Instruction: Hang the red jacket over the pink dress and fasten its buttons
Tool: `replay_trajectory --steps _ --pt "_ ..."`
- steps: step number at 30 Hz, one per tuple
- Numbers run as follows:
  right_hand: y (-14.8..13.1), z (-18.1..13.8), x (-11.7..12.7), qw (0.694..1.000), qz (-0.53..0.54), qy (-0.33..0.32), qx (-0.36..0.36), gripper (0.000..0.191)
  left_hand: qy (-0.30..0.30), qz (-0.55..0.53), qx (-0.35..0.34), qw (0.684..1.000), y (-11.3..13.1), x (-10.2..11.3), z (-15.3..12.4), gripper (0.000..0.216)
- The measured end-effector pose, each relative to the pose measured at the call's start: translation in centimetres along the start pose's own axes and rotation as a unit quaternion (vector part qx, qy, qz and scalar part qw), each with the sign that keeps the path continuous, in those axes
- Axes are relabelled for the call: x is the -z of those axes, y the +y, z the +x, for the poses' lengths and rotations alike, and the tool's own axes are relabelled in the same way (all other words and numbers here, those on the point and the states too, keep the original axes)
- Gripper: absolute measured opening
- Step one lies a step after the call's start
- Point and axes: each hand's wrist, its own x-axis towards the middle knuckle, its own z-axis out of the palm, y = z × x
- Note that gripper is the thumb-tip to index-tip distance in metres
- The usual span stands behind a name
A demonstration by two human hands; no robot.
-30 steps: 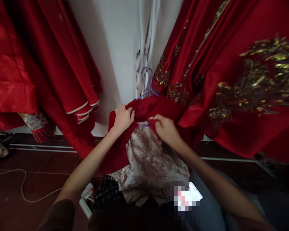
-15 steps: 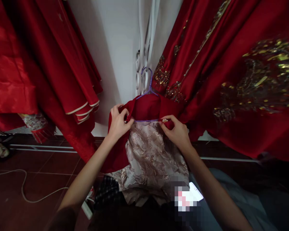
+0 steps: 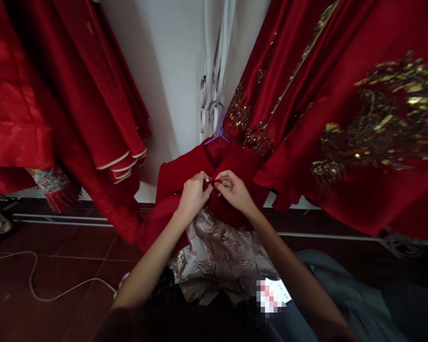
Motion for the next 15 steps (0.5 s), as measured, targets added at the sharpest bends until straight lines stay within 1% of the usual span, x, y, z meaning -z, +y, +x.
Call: replay_trajectory --steps 1,3,6,9,11,15 --pt "-0.1 0.0 -0.4 1.000 0.011 -0.001 0.004 0.017 -0.013 0.004 -0.003 1.000 0.0 -0.3 -0.2 0.011" --pt "-0.1 -0.3 -0.7 0.999 0.032 -0.005 0.005 0.018 -0.013 -0.014 -0.005 1.000 -0.2 -0.6 -0.8 0.012" --pt "0.1 -0.9 -0.2 0.996 0.086 -0.021 -0.010 0.024 0.015 -0.076 0.007 0.997 -0.8 -0.5 -1.7 0.016" --pt "0.3 -1.6 0.6 0.990 0.133 -0.045 -0.013 0.036 0.043 -0.125 0.028 0.991 -1.2 -0.4 -2.2 0.019" --pt "0.4 -1.9 1.0 0.991 0.125 -0.044 -0.007 0.037 0.064 -0.177 0.053 0.981 -1.3 -0.6 -2.1 0.020" --pt "0.0 -1.9 1.5 0.999 0.044 -0.010 0.015 0.029 0.099 -0.294 0.113 0.944 -1.4 -1.1 -1.4 0.027"
